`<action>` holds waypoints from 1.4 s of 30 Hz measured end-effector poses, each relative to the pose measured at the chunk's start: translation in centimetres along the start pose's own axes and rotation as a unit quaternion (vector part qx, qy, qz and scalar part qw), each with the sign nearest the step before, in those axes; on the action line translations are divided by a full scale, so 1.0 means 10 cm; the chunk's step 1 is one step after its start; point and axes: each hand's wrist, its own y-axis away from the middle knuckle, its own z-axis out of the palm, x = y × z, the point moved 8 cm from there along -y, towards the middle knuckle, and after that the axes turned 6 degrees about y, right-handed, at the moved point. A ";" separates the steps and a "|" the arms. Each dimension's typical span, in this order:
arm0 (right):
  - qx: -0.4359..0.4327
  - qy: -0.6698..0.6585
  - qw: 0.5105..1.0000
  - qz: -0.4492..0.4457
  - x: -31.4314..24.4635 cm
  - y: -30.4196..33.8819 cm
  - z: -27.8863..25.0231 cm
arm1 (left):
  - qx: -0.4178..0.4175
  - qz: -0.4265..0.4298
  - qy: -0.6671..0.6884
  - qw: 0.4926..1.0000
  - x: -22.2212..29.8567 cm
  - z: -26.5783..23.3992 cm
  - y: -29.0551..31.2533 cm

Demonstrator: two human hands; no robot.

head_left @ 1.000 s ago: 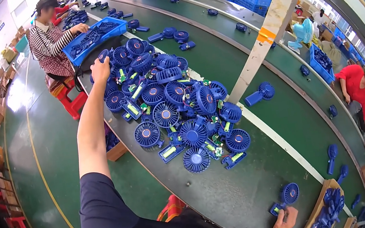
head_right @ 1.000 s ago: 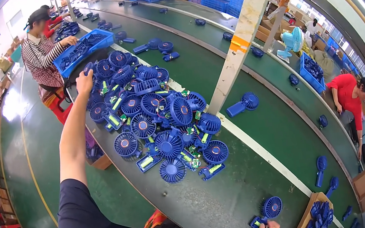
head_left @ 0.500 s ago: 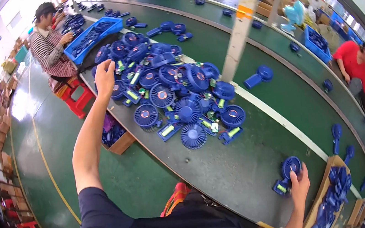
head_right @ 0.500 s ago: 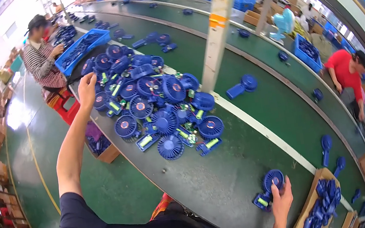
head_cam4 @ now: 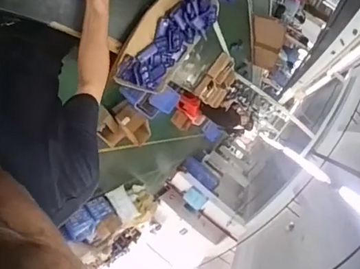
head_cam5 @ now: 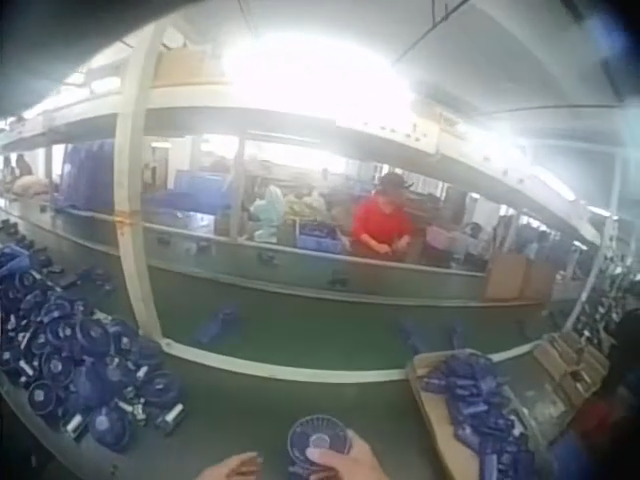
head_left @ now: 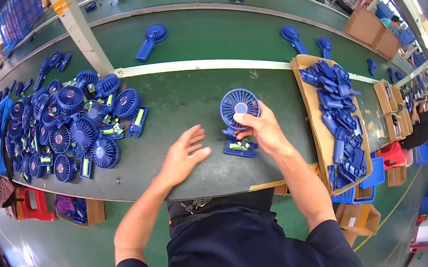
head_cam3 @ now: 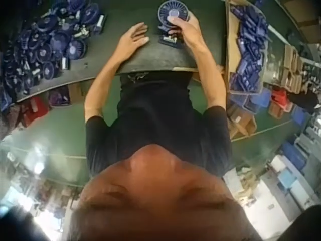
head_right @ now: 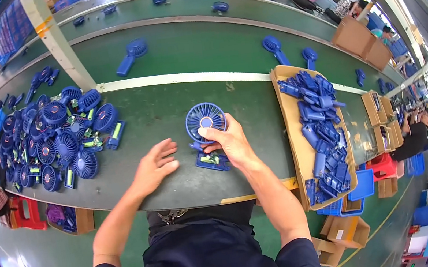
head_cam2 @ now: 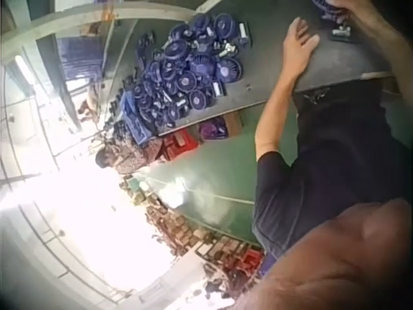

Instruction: The person assembles portable electric fans by fitting internal circuit boards and batteries into fan housings, snapping on handle casings, and placing the assembled fans onto a conveyor belt.

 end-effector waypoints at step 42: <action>0.074 -0.026 0.993 -0.084 0.26 0.91 -0.25 | -0.054 -0.141 0.330 0.932 -0.24 1.30 0.35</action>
